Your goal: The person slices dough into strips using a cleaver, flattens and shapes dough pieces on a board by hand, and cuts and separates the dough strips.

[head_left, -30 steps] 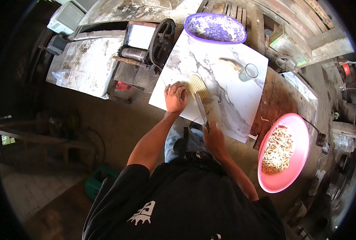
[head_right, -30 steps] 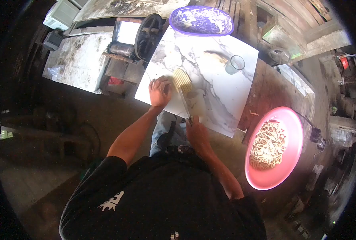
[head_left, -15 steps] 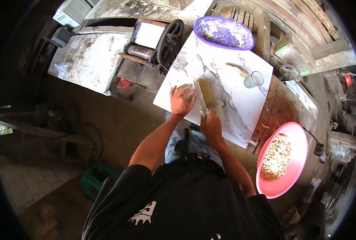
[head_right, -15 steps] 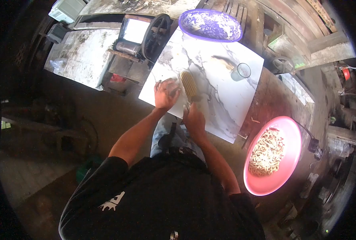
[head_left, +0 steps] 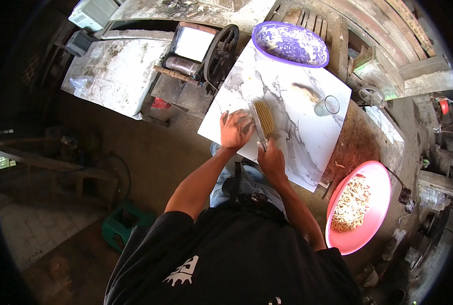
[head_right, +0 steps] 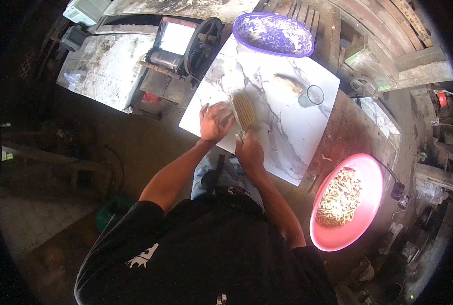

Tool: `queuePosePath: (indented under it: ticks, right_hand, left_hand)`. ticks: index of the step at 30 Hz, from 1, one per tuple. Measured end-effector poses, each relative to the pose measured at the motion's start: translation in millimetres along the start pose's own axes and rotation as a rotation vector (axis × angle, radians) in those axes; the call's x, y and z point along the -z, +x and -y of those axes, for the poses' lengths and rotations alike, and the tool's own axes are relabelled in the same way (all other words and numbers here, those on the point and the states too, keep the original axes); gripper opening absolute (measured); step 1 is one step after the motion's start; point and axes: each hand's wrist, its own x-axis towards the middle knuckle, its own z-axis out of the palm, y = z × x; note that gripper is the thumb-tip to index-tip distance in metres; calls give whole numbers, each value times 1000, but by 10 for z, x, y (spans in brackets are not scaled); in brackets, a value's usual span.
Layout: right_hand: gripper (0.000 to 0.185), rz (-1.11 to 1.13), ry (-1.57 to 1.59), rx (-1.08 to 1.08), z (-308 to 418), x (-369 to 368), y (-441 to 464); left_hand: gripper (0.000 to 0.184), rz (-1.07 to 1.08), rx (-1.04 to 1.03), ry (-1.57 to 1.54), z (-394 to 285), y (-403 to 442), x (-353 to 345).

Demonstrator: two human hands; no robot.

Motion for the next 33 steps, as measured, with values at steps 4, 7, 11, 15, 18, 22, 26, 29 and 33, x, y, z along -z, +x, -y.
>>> queuePosePath:
  ticks: [4, 7, 11, 15, 18, 22, 26, 29, 33]
  right_hand:
    - [33, 11, -19, 16, 50, 13, 24]
    - [30, 27, -48, -36, 120, -22, 48]
    - [29, 22, -92, -3, 152, 36, 97]
    - [31, 68, -90, -36, 131, 131, 0]
    - [34, 180, -95, -153, 8, 243, -264]
    - [34, 163, -103, -201, -248, 367, -748]
    - [36, 134, -85, -206, -556, 559, -1144]
    - [36, 81, -30, -192, -851, 622, -1196]
    - [40, -83, -18, -150, -1029, 706, -1127]
  left_hand:
    - [22, 5, 12, -7, 17, -4, -17]
    - [20, -14, 5, -8, 17, -7, -19]
    - [18, -23, 20, -20, 4, -13, -36]
    - [16, -38, 28, -5, 20, -17, -27]
    - [17, -66, 40, -40, 23, -7, -24]
    - [18, -33, 30, -27, 10, 7, 10]
    - [26, -44, 16, -24, 29, 13, -20]
    - [30, -20, 43, -7, 15, 32, -53]
    - [34, -11, 131, 7, -120, 49, -58]
